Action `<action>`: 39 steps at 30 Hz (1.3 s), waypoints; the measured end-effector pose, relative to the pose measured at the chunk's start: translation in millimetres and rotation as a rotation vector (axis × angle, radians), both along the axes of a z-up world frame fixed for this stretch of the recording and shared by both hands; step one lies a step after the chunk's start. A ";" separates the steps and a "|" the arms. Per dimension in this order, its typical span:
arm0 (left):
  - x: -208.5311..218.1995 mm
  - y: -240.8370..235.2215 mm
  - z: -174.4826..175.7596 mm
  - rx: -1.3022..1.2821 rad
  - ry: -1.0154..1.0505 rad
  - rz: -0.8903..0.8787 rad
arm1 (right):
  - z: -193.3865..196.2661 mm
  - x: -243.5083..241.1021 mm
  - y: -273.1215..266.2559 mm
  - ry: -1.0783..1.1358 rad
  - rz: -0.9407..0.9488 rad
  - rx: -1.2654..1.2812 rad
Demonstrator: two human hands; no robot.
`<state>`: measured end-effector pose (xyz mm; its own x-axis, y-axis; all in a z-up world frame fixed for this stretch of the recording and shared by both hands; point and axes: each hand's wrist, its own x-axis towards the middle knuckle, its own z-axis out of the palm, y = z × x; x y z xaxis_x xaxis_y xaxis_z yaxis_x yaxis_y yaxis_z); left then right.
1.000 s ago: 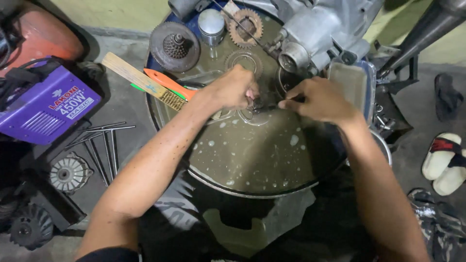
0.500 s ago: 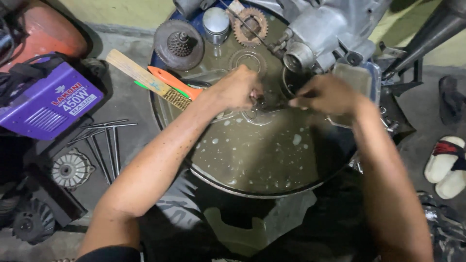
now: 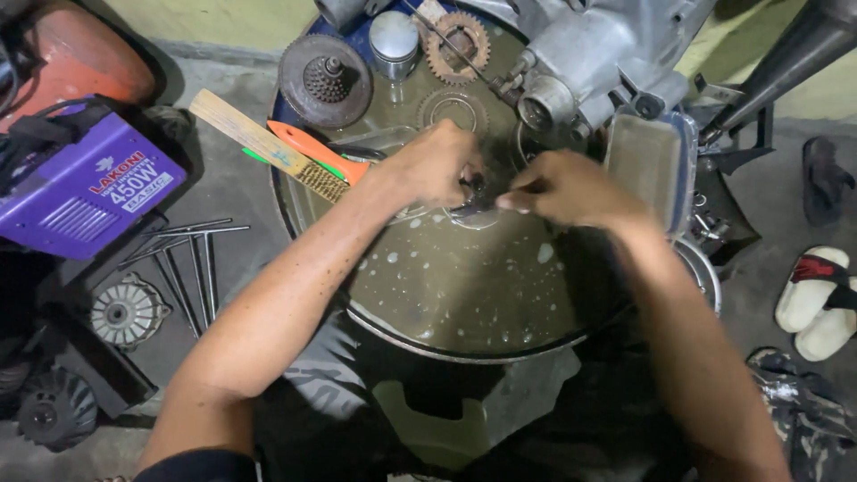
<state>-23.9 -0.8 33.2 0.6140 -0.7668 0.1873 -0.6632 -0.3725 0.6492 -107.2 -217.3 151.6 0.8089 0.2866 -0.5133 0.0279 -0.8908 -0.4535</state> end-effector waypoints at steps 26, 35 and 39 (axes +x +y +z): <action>-22.6 -11.4 5.6 -0.105 -0.038 -0.012 | 6.1 -34.5 -27.4 -0.051 -0.024 -0.090; -34.0 -9.7 33.7 0.197 0.054 0.123 | 37.0 -41.9 -42.2 0.012 -0.158 -0.387; -49.0 -37.1 90.5 0.815 0.033 0.112 | 41.4 -42.0 -33.2 0.080 -0.177 -0.408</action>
<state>-72.9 -38.0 123.7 0.6907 -0.5879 -0.4211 -0.5792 -0.7984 0.1647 -149.2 -250.5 193.1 0.7802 -0.0917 -0.6188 -0.1622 -0.9850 -0.0585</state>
